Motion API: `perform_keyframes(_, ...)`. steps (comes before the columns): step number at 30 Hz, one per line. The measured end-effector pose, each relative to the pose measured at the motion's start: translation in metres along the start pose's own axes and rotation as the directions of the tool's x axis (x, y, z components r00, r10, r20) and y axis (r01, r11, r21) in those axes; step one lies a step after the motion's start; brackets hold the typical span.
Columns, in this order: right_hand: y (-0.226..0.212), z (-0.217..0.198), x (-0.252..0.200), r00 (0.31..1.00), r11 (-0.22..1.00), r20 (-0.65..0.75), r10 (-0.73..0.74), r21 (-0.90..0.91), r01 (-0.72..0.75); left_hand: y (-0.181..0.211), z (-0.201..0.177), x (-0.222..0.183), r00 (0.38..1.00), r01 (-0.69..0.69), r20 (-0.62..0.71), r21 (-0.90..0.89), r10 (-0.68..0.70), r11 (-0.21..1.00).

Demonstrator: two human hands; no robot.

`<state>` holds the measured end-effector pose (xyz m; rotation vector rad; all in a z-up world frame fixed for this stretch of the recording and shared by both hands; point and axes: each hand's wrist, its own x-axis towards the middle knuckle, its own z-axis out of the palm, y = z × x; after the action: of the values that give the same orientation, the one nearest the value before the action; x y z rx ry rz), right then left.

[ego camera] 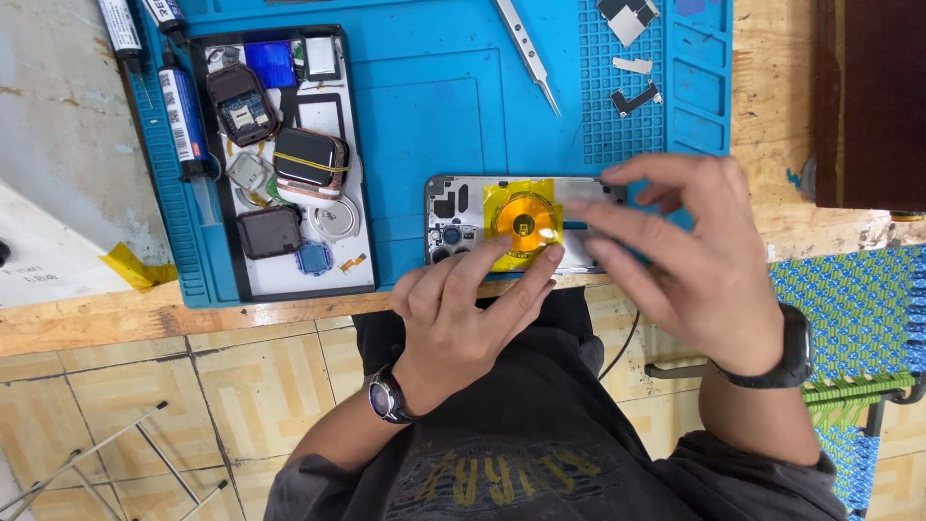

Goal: Applying and smoothing a protective adhesive film onto the internal wireless charging coil of a smartphone during a repair process.

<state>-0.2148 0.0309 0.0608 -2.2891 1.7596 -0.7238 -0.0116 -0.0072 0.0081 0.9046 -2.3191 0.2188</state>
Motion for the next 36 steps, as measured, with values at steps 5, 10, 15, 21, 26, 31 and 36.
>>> perform_keyframes(5, 0.005, 0.001, -0.016, 0.981, 0.979, 0.179, -0.073, -0.175, 0.105, -0.002, 0.000, -0.003, 1.000, -0.016, -0.010, -0.025, 0.015, 1.000)
perform_keyframes(10, 0.011, 0.001, -0.020, 0.967, 0.931, 0.250, -0.045, -0.341, 0.131, -0.001, 0.002, -0.006, 1.000, -0.022, -0.003, -0.028, 0.022, 0.999)
perform_keyframes(15, 0.015, 0.004, -0.009, 0.978, 0.857, 0.182, -0.099, -0.484, 0.176, -0.001, 0.002, -0.007, 1.000, -0.014, -0.012, -0.036, 0.014, 0.999)
perform_keyframes(21, 0.013, 0.005, 0.000, 0.986, 0.897, 0.164, -0.033, -0.431, 0.102, -0.001, 0.001, -0.006, 1.000, 0.004, -0.008, -0.035, -0.004, 0.999)
perform_keyframes(26, 0.012, 0.006, 0.000, 0.987, 0.906, 0.157, -0.030, -0.414, 0.094, -0.002, 0.002, -0.006, 1.000, -0.010, -0.016, -0.033, 0.010, 0.999)
perform_keyframes(31, 0.011, 0.005, -0.003, 0.975, 0.890, 0.205, -0.091, -0.423, 0.172, -0.001, 0.003, -0.006, 0.999, -0.004, -0.041, -0.024, 0.003, 1.000)
perform_keyframes(36, 0.011, 0.006, -0.006, 0.995, 0.859, 0.099, 0.006, -0.510, 0.045, -0.002, 0.003, -0.008, 1.000, -0.012, -0.007, -0.016, 0.012, 1.000)
